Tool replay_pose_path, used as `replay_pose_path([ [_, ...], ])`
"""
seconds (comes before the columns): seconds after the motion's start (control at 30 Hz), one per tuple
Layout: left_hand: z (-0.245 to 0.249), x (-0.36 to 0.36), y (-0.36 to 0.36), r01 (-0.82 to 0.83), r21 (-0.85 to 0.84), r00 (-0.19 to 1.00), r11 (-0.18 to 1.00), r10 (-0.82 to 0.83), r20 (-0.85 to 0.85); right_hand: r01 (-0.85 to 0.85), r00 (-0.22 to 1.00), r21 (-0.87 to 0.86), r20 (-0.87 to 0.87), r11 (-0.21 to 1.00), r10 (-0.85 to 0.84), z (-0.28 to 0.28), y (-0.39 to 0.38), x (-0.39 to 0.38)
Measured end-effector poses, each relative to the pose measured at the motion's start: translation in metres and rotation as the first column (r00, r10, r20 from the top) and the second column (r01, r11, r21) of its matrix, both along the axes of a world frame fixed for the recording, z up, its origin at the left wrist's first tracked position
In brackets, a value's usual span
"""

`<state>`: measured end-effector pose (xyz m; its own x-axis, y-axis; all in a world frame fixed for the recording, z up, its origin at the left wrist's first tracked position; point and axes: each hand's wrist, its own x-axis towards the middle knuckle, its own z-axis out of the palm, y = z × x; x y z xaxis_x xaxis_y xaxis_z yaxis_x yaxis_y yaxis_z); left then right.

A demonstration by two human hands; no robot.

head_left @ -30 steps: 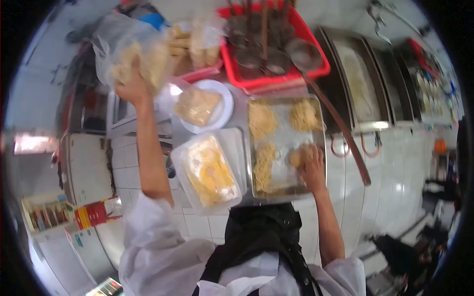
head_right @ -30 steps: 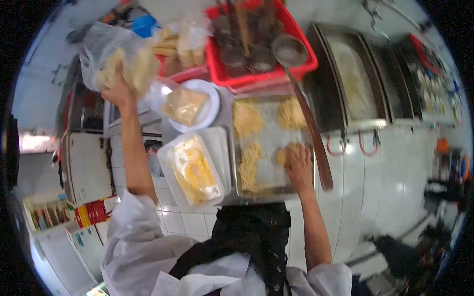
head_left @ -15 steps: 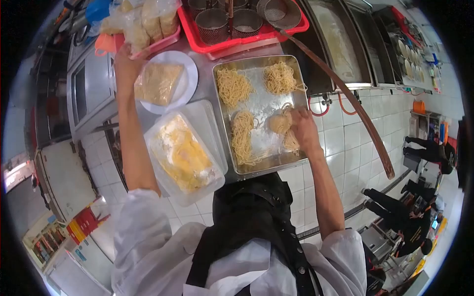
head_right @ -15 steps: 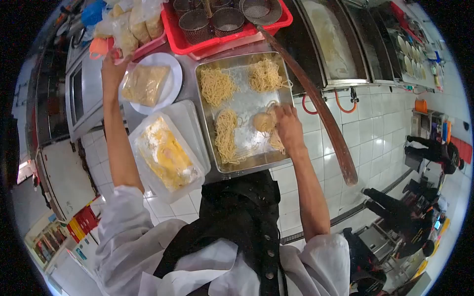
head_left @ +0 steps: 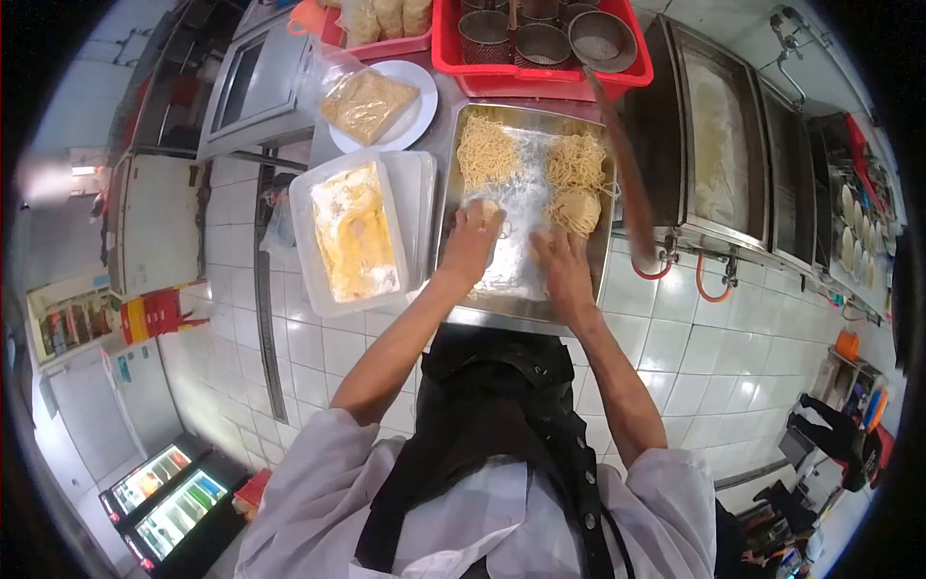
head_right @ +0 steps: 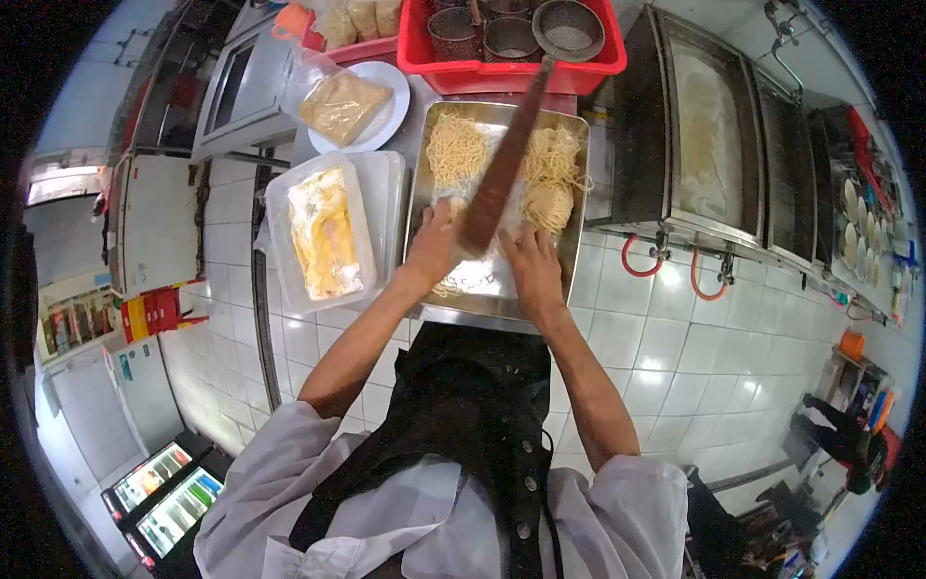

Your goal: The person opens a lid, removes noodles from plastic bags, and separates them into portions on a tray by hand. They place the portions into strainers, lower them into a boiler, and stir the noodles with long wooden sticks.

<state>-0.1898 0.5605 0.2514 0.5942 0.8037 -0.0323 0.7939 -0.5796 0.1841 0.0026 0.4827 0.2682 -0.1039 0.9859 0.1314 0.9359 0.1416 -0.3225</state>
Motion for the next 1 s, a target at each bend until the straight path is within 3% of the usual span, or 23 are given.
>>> replay_pose_path([
  [0.07,0.0,-0.005,-0.002,-0.059,-0.396,0.953,0.916,0.17,0.252,0.02,0.995,-0.258,-0.092,0.966,-0.045,0.03,0.005,-0.001],
  [0.1,0.041,0.0,-0.013,-0.085,-0.431,0.926,0.899,0.23,0.299,0.082,0.977,-0.043,-0.195,0.996,-0.088,0.032,0.0,-0.005],
  [0.13,0.045,0.002,-0.016,-0.083,-0.418,0.928,0.904,0.224,0.298,0.085,0.976,-0.03,-0.2,0.996,-0.089,0.025,0.002,-0.006],
  [0.2,0.049,0.002,-0.032,-0.32,-0.286,0.888,0.903,0.391,0.241,0.076,0.987,-0.072,-0.137,0.995,-0.085,0.012,-0.007,-0.012],
  [0.23,0.037,-0.01,-0.031,-0.184,-0.376,0.923,0.908,0.291,0.251,0.065,0.987,-0.098,-0.138,0.993,-0.079,0.01,-0.027,-0.016],
  [0.27,0.045,-0.008,-0.042,-0.189,-0.375,0.92,0.908,0.297,0.255,0.093,0.983,-0.084,-0.153,0.992,-0.105,0.017,-0.033,-0.019],
  [0.33,0.062,-0.002,-0.043,-0.249,-0.247,0.831,0.936,0.338,0.441,0.176,0.967,-0.004,-0.187,0.984,-0.174,0.022,-0.014,-0.022],
  [0.37,0.054,-0.005,-0.044,-0.315,-0.41,0.847,0.856,0.448,0.285,0.12,0.986,-0.101,-0.1,0.988,-0.13,0.013,-0.014,-0.021],
  [0.4,0.054,-0.012,-0.064,-0.322,-0.43,0.84,0.844,0.464,0.281,0.11,0.989,-0.122,-0.09,0.986,-0.121,0.015,-0.035,-0.024],
  [0.47,0.049,-0.019,-0.042,-0.154,-0.339,0.882,0.928,0.284,0.376,0.18,0.951,0.043,-0.261,0.983,-0.163,0.011,-0.019,-0.026],
  [0.53,0.054,-0.02,-0.047,-0.15,-0.459,0.92,0.876,0.294,0.26,0.047,0.99,-0.258,-0.12,0.965,-0.08,0.004,-0.014,-0.016],
  [0.57,0.06,-0.021,-0.051,-0.109,-0.399,0.912,0.911,0.251,0.324,-0.015,0.985,-0.266,-0.168,0.964,-0.031,0.019,-0.016,-0.007],
  [0.6,0.066,-0.019,-0.044,-0.065,-0.305,0.898,0.95,0.189,0.397,-0.073,0.978,-0.241,-0.208,0.968,0.022,0.041,-0.003,0.003],
  [0.67,0.078,-0.019,-0.037,-0.086,-0.306,0.862,0.948,0.225,0.454,0.262,0.788,-0.029,-0.571,0.965,-0.231,0.075,0.028,0.011],
  [0.73,0.079,-0.018,-0.013,-0.109,-0.336,0.801,0.936,0.282,0.527,0.39,0.848,0.444,-0.514,0.807,-0.128,0.144,0.071,0.009],
  [0.8,0.078,-0.011,0.016,-0.085,-0.313,0.778,0.946,0.26,0.573,0.072,0.983,0.623,-0.176,0.779,0.05,0.152,0.131,0.026],
  [0.87,0.067,-0.005,0.042,0.0,-0.28,0.757,0.96,0.183,0.627,0.102,0.882,0.346,-0.466,0.933,0.077,0.147,0.175,0.051],
  [0.93,0.081,0.0,0.064,0.011,-0.274,0.752,0.962,0.172,0.636,0.29,0.849,0.46,-0.529,0.84,-0.003,0.208,0.194,0.053],
  [1.0,0.083,0.01,0.088,0.012,-0.283,0.743,0.959,0.181,0.644,0.266,0.801,0.535,-0.585,0.802,0.124,0.228,0.232,0.092],
])
